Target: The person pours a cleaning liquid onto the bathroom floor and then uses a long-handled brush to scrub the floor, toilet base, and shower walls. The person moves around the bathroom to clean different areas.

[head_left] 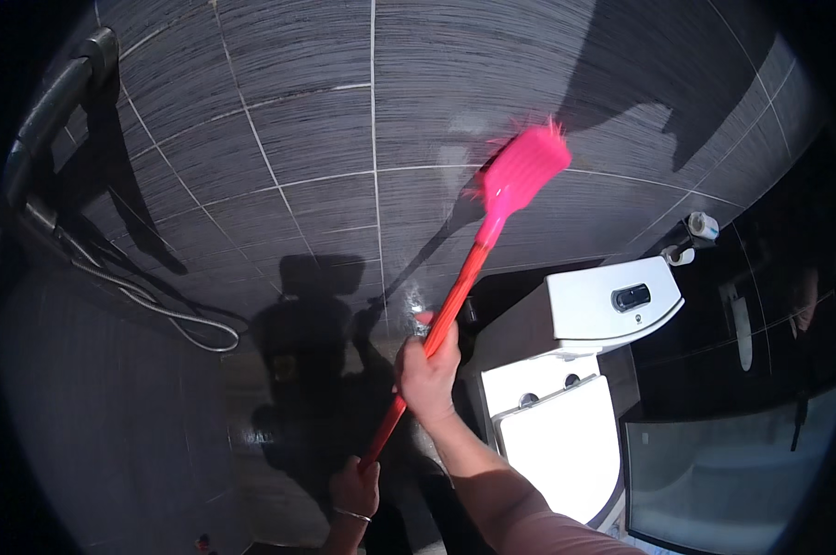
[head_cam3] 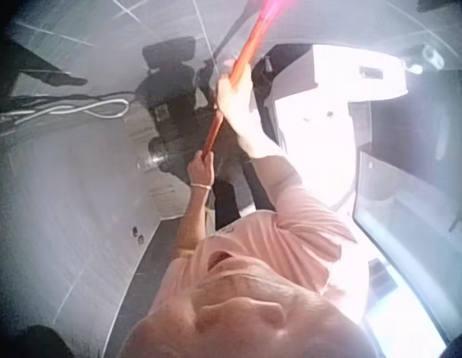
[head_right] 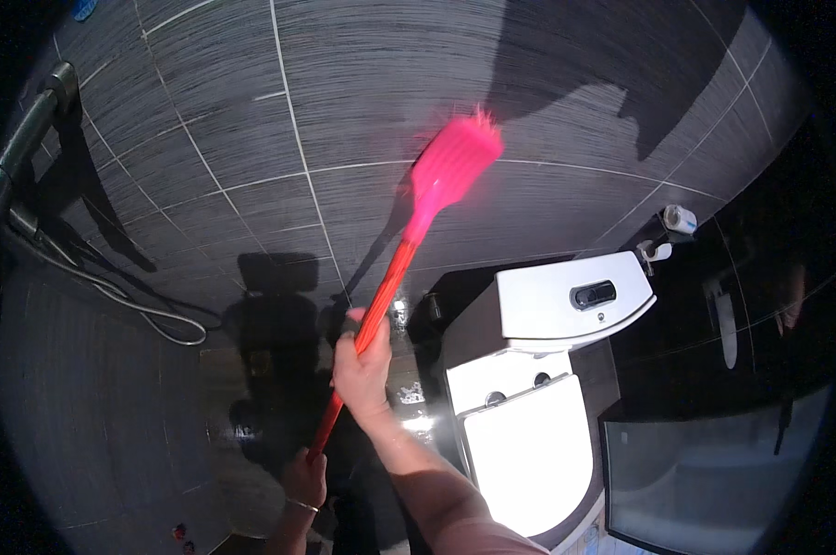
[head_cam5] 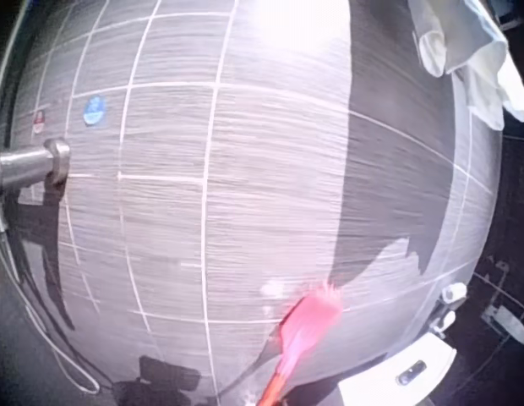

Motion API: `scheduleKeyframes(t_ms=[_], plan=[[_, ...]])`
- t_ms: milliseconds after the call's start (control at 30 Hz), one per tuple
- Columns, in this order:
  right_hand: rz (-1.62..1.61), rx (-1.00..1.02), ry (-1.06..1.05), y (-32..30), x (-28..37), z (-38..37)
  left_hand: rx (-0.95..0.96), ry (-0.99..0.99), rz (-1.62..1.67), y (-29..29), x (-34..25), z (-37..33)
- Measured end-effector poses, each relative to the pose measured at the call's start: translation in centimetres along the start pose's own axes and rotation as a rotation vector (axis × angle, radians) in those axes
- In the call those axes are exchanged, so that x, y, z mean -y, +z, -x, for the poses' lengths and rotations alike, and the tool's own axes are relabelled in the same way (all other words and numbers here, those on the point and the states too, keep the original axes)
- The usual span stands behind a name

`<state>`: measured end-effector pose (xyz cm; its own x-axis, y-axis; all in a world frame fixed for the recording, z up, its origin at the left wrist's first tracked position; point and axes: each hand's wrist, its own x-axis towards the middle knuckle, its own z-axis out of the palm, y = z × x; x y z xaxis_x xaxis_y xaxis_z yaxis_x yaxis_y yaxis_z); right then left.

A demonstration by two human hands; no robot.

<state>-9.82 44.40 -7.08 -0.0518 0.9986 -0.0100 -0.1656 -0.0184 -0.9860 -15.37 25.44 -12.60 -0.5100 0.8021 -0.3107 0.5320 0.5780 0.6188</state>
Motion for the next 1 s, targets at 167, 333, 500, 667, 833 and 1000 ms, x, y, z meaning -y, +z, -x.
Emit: scheduleKeyframes(t_ms=[167,333,500,667,833,1000], plan=[[0.367,0.151,0.299,-1.4,-16.6,7.5,0.086,-0.020,-0.079,10.7,14.6,9.1],[0.327,0.375,0.163,3.1,-4.7,6.9,0.006,-0.058,-0.070,6.8,9.3,9.8],[-0.184,0.584,-0.202,9.0,18.2,-2.1,-0.075,-0.013,0.543,-7.1,-6.3,-1.4],[0.229,0.521,-0.346,11.1,11.6,2.2,-0.502,0.222,0.174,1.6,2.1,0.8],[0.270,0.443,-0.608,10.5,15.0,3.1,-0.061,-0.271,0.721,-1.2,-1.5,2.4],[0.175,0.486,-0.597,14.9,24.2,1.8,-0.257,0.158,0.786,-11.6,-7.5,1.3]])
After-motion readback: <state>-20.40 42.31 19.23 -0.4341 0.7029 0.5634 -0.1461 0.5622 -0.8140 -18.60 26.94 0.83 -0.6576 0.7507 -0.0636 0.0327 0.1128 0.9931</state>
